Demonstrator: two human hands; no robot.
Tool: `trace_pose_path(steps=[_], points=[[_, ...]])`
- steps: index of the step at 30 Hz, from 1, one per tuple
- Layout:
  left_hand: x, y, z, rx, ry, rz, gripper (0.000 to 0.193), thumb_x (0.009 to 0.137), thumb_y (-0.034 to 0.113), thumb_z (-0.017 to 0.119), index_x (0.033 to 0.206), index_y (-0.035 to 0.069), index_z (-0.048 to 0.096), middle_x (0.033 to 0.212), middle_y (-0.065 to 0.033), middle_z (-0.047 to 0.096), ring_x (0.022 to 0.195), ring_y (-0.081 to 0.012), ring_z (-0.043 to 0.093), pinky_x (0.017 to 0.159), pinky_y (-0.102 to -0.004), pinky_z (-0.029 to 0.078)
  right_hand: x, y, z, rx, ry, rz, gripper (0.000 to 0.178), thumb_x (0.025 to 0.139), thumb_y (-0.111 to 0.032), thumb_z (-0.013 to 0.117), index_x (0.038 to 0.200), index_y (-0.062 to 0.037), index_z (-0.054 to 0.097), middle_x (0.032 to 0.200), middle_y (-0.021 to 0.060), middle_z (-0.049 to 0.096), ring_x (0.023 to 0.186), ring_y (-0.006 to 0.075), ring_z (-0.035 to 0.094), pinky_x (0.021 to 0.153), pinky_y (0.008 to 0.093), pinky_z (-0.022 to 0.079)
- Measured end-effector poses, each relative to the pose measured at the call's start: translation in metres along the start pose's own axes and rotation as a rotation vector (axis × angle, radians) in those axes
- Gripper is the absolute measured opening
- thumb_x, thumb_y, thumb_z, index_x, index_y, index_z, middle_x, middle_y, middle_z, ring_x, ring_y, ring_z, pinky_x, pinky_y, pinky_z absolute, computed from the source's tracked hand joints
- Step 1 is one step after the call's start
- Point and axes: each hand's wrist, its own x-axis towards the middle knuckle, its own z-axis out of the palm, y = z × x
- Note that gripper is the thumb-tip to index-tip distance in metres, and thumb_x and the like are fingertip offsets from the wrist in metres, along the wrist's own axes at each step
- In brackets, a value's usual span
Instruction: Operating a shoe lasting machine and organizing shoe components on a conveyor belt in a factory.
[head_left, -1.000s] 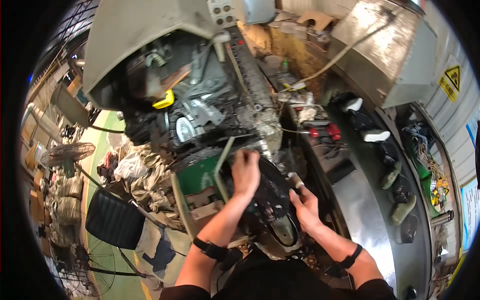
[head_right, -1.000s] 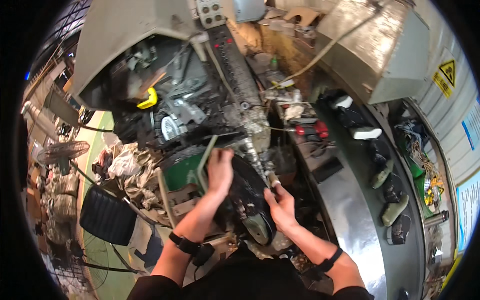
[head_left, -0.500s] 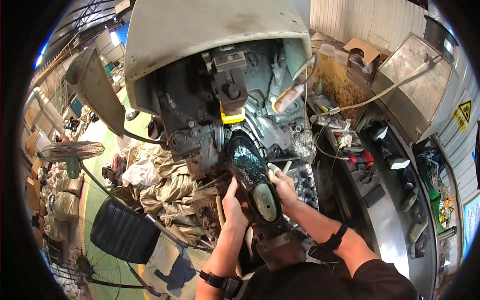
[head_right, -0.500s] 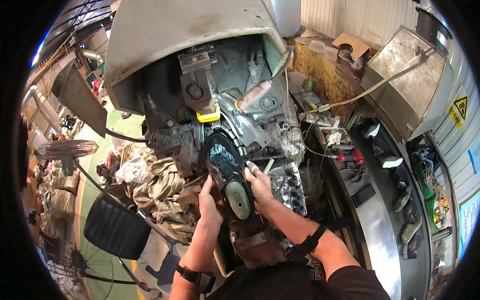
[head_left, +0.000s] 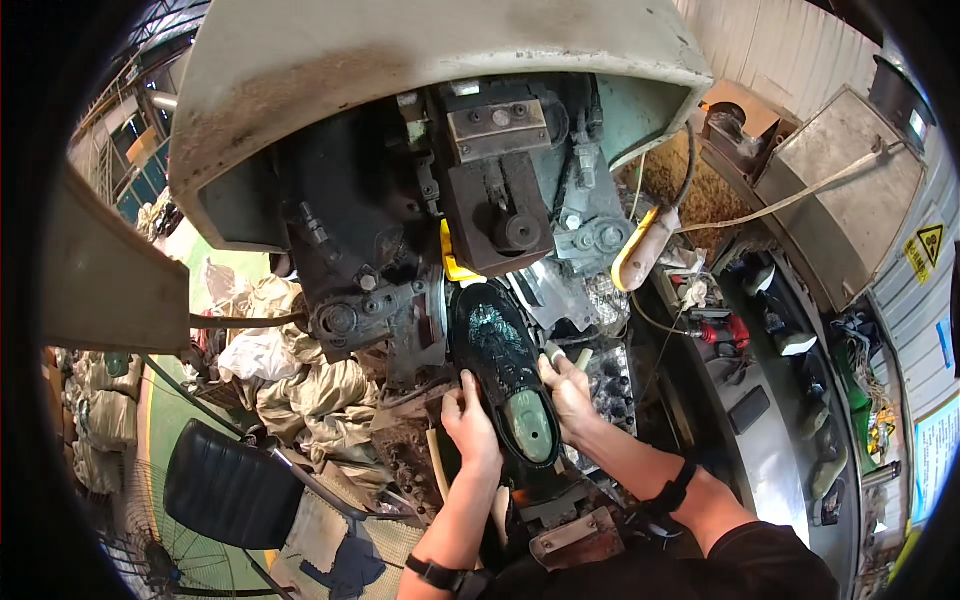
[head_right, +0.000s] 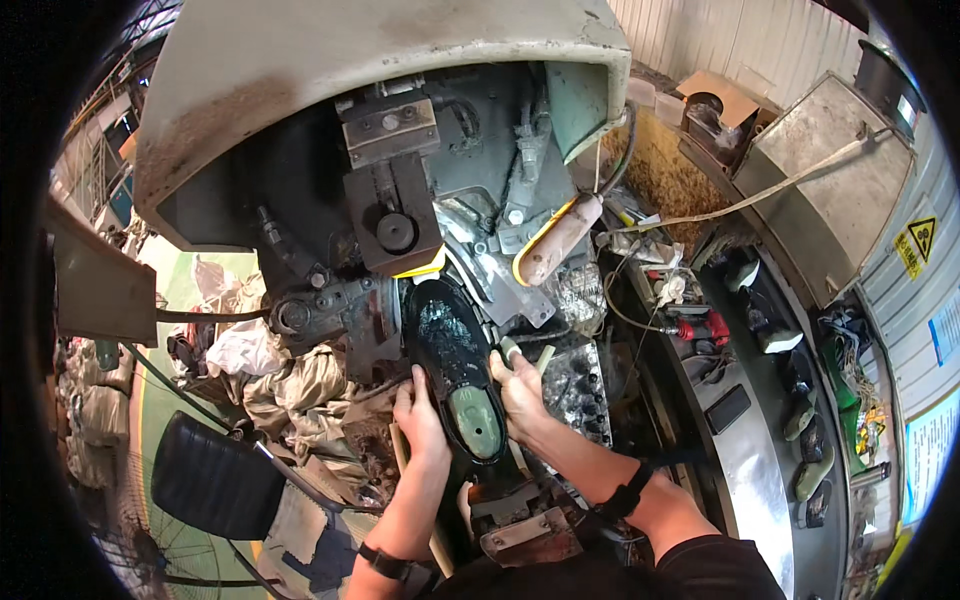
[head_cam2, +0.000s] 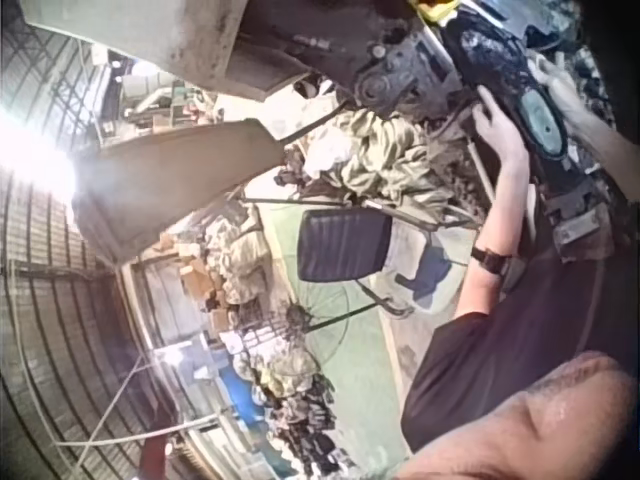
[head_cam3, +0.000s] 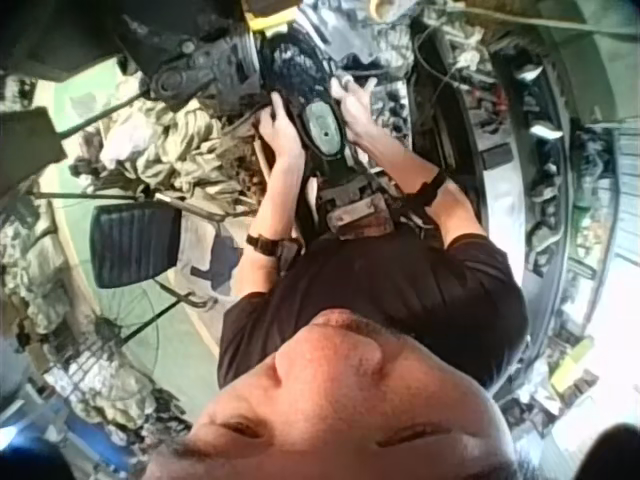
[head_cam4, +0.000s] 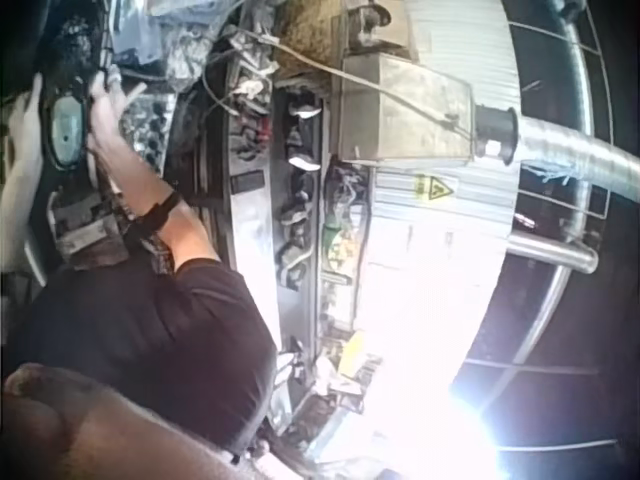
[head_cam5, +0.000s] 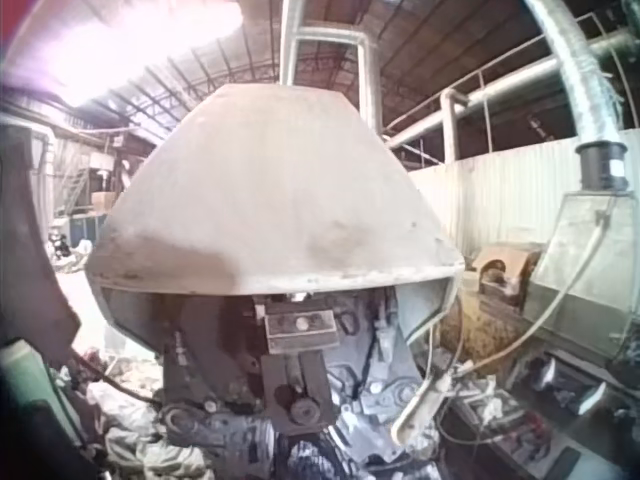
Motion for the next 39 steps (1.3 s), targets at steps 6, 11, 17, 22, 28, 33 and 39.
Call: trace_pose_path(steps=[6, 11, 17, 22, 28, 33, 39], points=[[0.01, -0.035, -0.003, 0.128, 0.105, 0.232, 0.034, 0.102, 0.028, 0.06, 0.078, 0.004, 0.057, 0.075, 0.0032, 0.055, 0.071, -0.0068, 0.044, 0.066, -0.0251, 0.039, 0.019, 0.023, -0.021, 0.002, -0.087, -0.068, 0.041, 0.103, -0.015, 0.056, 0.135, 0.001, 0.038, 0.117, 0.0114, 0.065, 0.099, 0.0162, 0.064, 0.086, 0.0311, 0.053], [0.012, -0.042, -0.002, 0.239, 0.113, 0.419, 0.035, 0.103, 0.027, 0.057, 0.079, 0.001, 0.056, 0.072, 0.0019, 0.052, 0.068, -0.0082, 0.042, 0.062, -0.0267, 0.039, 0.023, 0.03, -0.024, -0.054, -0.094, -0.164, 0.042, 0.103, -0.017, 0.056, 0.136, 0.003, 0.04, 0.122, 0.0114, 0.062, 0.105, 0.016, 0.061, 0.092, 0.0304, 0.05], [0.022, -0.047, 0.003, 0.209, 0.07, 0.388, 0.038, 0.104, 0.025, 0.055, 0.076, -0.001, 0.056, 0.069, 0.0015, 0.052, 0.067, -0.0074, 0.041, 0.06, -0.0271, 0.038, 0.031, 0.027, -0.026, -0.054, -0.059, -0.102, 0.033, 0.1, -0.018, 0.06, 0.127, -0.0012, 0.051, 0.111, 0.0063, 0.066, 0.093, 0.0122, 0.064, 0.082, 0.0282, 0.052], [0.014, -0.043, 0.0, 0.051, 0.031, 0.251, 0.04, 0.103, 0.034, 0.057, 0.09, -0.001, 0.068, 0.076, 0.0035, 0.061, 0.07, -0.0055, 0.046, 0.062, -0.0246, 0.041, 0.01, 0.015, -0.007, 0.071, 0.003, 0.043, 0.033, 0.099, -0.019, 0.062, 0.127, -0.0031, 0.053, 0.108, 0.0066, 0.067, 0.089, 0.0142, 0.067, 0.077, 0.0305, 0.056], [0.002, -0.012, -0.005, 0.223, -0.03, 0.197, 0.038, 0.101, 0.031, 0.06, 0.1, -0.005, 0.068, 0.091, -0.0031, 0.069, 0.085, -0.009, 0.057, 0.081, -0.0241, 0.045, 0.019, 0.008, -0.031, 0.004, 0.052, 0.03, 0.046, 0.1, -0.024, 0.062, 0.138, -0.0048, 0.045, 0.11, 0.0104, 0.067, 0.091, 0.02, 0.068, 0.077, 0.0316, 0.057], [0.027, -0.072, -0.222, 0.114, 0.419, 0.352, 0.018, 0.097, 0.011, 0.061, 0.109, -0.003, 0.063, 0.092, -0.007, 0.067, 0.088, -0.0162, 0.066, 0.081, -0.0298, 0.054, -0.014, -0.071, -0.136, -0.558, 0.045, 0.174, 0.063, 0.103, -0.03, 0.054, 0.15, 0.0004, 0.023, 0.112, 0.0252, 0.067, 0.089, 0.0254, 0.071, 0.076, 0.0355, 0.058], [-0.022, -0.196, -0.344, 0.565, 0.287, -0.39, 0.033, 0.077, 0.001, 0.07, 0.109, -0.003, 0.07, 0.092, -0.0112, 0.072, 0.081, -0.0195, 0.067, 0.076, -0.0296, 0.054, -0.07, -0.003, -0.33, -0.486, 0.571, 0.48, 0.032, 0.1, -0.028, 0.053, 0.12, -0.0034, 0.048, 0.092, 0.0123, 0.064, 0.076, 0.0243, 0.065, 0.069, 0.0354, 0.054]])
